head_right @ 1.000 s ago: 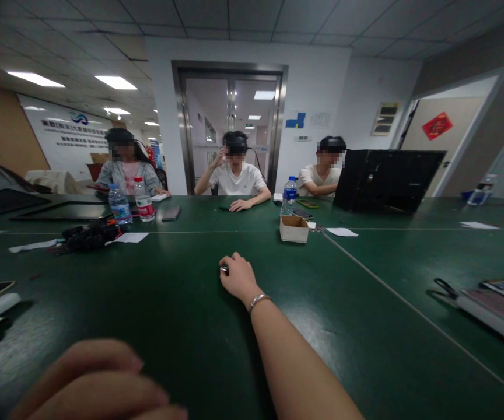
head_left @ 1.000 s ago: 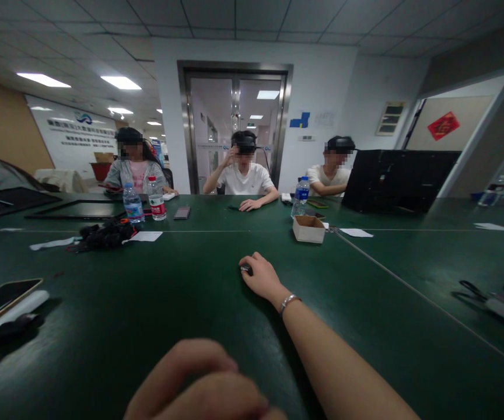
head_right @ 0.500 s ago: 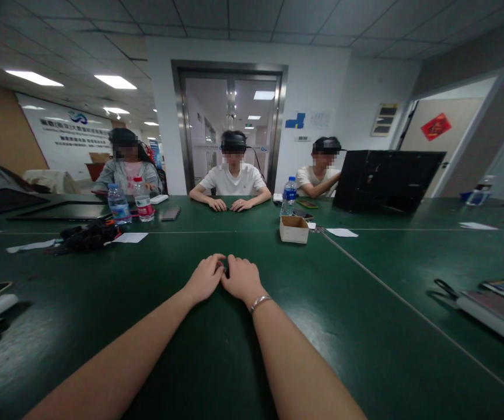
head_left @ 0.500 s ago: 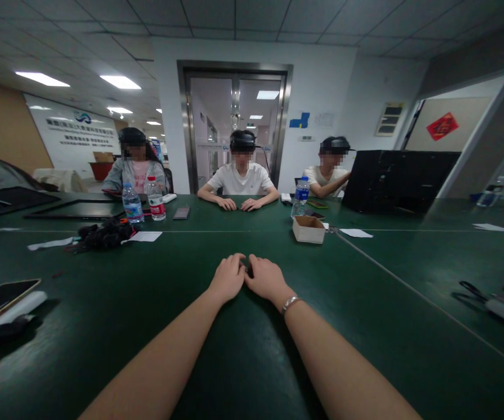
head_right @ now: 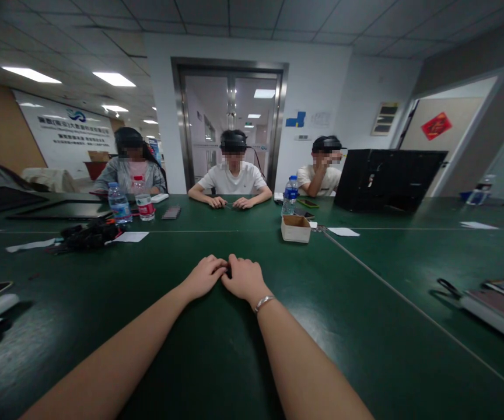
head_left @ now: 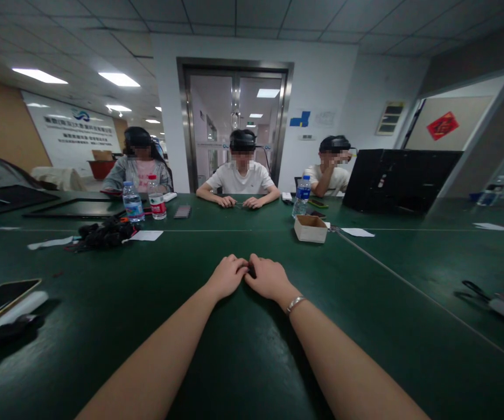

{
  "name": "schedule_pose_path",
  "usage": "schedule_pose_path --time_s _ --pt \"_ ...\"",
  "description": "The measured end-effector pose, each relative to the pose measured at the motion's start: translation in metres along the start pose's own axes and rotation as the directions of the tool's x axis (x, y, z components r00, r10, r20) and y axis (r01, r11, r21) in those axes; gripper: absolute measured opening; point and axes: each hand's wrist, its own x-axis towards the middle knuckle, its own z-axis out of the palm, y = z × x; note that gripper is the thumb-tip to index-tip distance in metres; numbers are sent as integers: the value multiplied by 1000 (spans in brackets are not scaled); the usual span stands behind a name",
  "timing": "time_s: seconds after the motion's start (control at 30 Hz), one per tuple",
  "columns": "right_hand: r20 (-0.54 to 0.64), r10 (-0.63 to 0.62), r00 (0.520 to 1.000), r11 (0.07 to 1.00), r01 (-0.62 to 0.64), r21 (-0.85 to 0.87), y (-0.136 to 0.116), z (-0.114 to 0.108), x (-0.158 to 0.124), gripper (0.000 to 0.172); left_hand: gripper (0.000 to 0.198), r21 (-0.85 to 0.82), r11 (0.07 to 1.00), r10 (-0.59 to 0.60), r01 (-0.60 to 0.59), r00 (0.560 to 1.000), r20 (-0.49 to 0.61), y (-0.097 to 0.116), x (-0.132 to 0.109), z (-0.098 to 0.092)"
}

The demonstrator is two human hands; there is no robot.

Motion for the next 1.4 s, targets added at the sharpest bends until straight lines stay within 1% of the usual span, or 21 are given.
schedule_pose_path --time_s 0.1,0.2,0.27,0.33,0.4,0.47,0.57,0.73,0.87,1.03,1.17,1.4 --pt "29 50 998 999 -50 -20 -4 -2 -1 29 32 13 1000 8 -8 1000 -10 3 -2 -1" --pt "53 111 992 994 -110 -16 -6 -2 -1 30 30 22 999 25 -24 999 -44 5 -4 0" --pt "59 124 991 992 -124 9 -7 -1 0 30 30 -13 1000 23 -23 998 -64 5 -4 0" --pt "45 71 996 996 -74 55 -5 1 1 29 29 -94 996 -4 -4 997 -80 3 -4 0" --pt "1 0 1000 994 0 105 -2 4 1 26 28 -192 981 -41 21 994 -99 1 -2 0" --pt "-48 -35 998 988 42 150 2 8 3 25 25 -271 962 -62 30 992 -112 -1 0 0" --pt "-87 -38 995 972 57 227 8 11 5 24 21 -339 941 -57 13 991 -119 -4 2 2" --pt "-114 18 993 932 25 362 13 14 7 27 20 -398 917 -74 21 990 -118 -7 4 4" --pt "-145 9 989 922 48 385 12 14 8 25 19 -461 887 -70 5 990 -124 -8 4 4" --pt "-174 4 985 924 63 377 12 12 8 25 20 -492 870 -116 20 980 -164 -9 4 4" --pt "-171 3 985 926 61 372 11 11 8 25 16 -518 855 -108 14 982 -153 -9 4 4" --pt "-198 -22 980 915 100 392 13 13 8 25 18 -552 834 -101 8 985 -138 -10 4 4"
